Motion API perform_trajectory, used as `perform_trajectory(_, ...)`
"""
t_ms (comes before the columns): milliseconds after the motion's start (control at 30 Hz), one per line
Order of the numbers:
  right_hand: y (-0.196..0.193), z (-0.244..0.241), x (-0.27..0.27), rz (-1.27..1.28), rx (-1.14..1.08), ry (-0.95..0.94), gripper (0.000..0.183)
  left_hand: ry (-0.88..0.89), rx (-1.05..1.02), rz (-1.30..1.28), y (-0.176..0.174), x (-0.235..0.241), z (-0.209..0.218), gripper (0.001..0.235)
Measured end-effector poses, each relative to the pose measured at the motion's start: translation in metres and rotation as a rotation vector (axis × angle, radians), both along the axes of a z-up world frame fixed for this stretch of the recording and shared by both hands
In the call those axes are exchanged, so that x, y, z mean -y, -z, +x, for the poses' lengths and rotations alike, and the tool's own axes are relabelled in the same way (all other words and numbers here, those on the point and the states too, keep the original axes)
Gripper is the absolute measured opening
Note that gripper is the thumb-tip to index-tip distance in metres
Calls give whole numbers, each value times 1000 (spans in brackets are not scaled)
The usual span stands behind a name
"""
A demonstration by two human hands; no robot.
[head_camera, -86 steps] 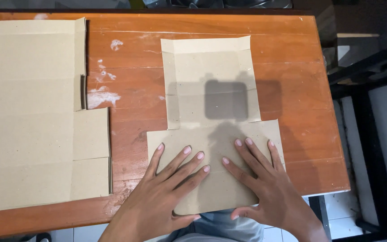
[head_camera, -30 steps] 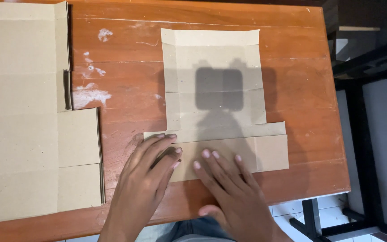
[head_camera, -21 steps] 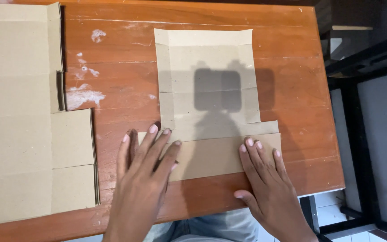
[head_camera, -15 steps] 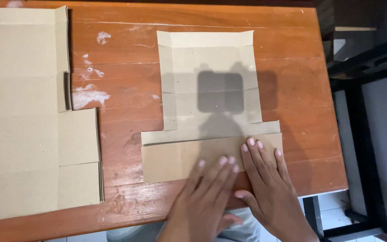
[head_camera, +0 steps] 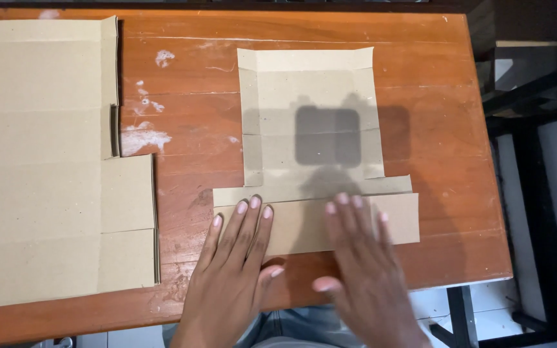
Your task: The person folds flat cardboard pieces into small boxes by hand on a wooden table. They fold the sides and tuck flaps to form the box shape, then place the finished box on a nearby stack of completed boxes. The process is repeated with another flat piece.
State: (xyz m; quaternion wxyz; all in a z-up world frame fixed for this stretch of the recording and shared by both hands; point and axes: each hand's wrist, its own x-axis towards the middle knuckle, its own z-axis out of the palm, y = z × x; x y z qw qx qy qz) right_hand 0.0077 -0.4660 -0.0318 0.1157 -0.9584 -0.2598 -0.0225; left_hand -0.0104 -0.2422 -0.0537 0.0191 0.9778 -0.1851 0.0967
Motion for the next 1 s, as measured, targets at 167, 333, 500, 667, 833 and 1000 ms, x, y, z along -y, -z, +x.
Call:
perform_trajectory(167,5,-4,-45,89,-11,-201,84,23,-11,-42,2,-1,0,65)
perform_trajectory(333,12,-3,-27,24,36,-98,81,-12,-14,-94,-3,0,2,61)
perform_trajectory(500,11,1,10,-80,54,70,84,-25,-10,-100,-3,0,1,61)
perform_trajectory(667,12,4,50,-102,3,195,85,-73,5,-54,-4,7,-2,62)
perform_trajectory(833,15,2,56,-108,-8,204,83,112,-8,-37,19,48,-5,101)
perform_trajectory(1000,20,2,62,-134,5,169,84,207,0,-157,4,89,4,88)
